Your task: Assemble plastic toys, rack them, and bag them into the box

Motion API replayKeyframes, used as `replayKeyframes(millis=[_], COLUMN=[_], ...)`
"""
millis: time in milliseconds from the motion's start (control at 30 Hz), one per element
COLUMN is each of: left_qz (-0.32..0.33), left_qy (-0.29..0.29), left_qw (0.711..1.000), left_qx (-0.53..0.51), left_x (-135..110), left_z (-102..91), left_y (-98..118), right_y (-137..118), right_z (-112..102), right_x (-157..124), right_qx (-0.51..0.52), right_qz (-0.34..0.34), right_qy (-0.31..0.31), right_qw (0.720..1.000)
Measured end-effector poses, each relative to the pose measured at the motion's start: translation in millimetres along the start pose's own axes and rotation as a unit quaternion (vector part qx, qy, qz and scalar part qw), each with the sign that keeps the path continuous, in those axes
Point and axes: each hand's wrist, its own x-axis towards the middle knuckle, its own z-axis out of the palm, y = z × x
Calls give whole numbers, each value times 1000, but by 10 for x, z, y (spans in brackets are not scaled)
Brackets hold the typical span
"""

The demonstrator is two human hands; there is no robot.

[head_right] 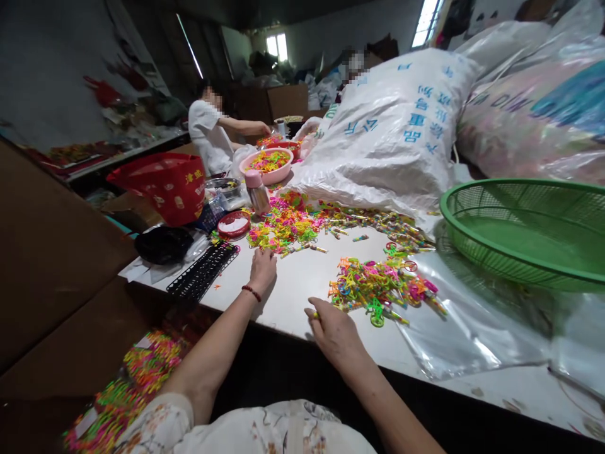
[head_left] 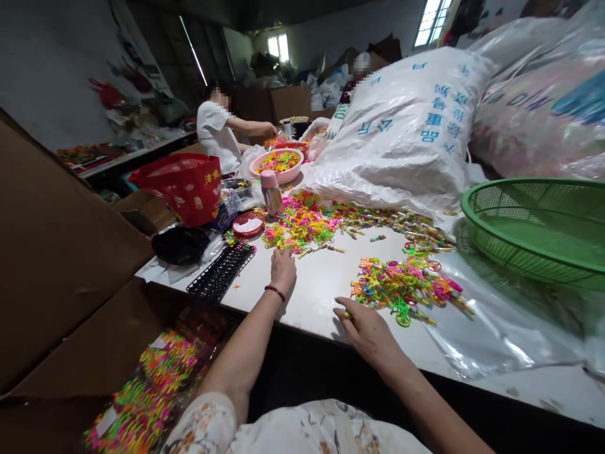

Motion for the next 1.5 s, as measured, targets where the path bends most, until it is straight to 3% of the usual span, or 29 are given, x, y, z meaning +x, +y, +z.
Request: replayKeyframes(millis=[100, 200, 333, 467, 533, 667, 900, 967, 1100, 1233, 1333, 1400, 1500], left_qz=[-4, -38, -66, -75, -108, -200, -272, -279, -270, -256, -260, -259, -237], left_qy=[0, 14, 11, 13, 19, 8, -40, -42, -27, -21, -76, -113, -151], left_qw=[1000, 998, 995, 993, 978, 908, 804, 781, 746, 712, 638, 595, 596], left_qx=[-3, -43, -79, -91, -178, -367, -527, -557, -608, -654, -720, -752, -752], left_x=[-262, -506, -723, -795, -762, -561, -277, -317, -510, -730, -887, -995, -1147], left_z=[-59, -148, -265, -360, -408, -491, -484, -450, -408, -436, -452, -445, -424], left_y=[-77, -165, -271, -324, -326, -321, -302, -256, -124, 6, 101, 167, 256], right_y=[-179, -300, -356, -297, -255, -199, -153, -149, -165, -212, -264, -301, -334], right_z=[164, 296, 497, 644, 666, 601, 421, 401, 374, 380, 408, 419, 408], right_x=[299, 757, 1300, 1515, 1524, 1436, 918, 748, 530, 482, 502, 517, 523], right_qx=[-24, -82, -132, -102, -85, -20, 188, 303, 524, 554, 550, 570, 610], right_qz=[11, 16, 76, 117, 125, 141, 168, 188, 228, 232, 222, 212, 208], right_qy=[-60, -77, -65, -46, -39, -17, -6, -7, -11, -27, -41, -65, -97], right_qw=[998, 993, 986, 987, 988, 990, 968, 934, 821, 799, 804, 791, 758])
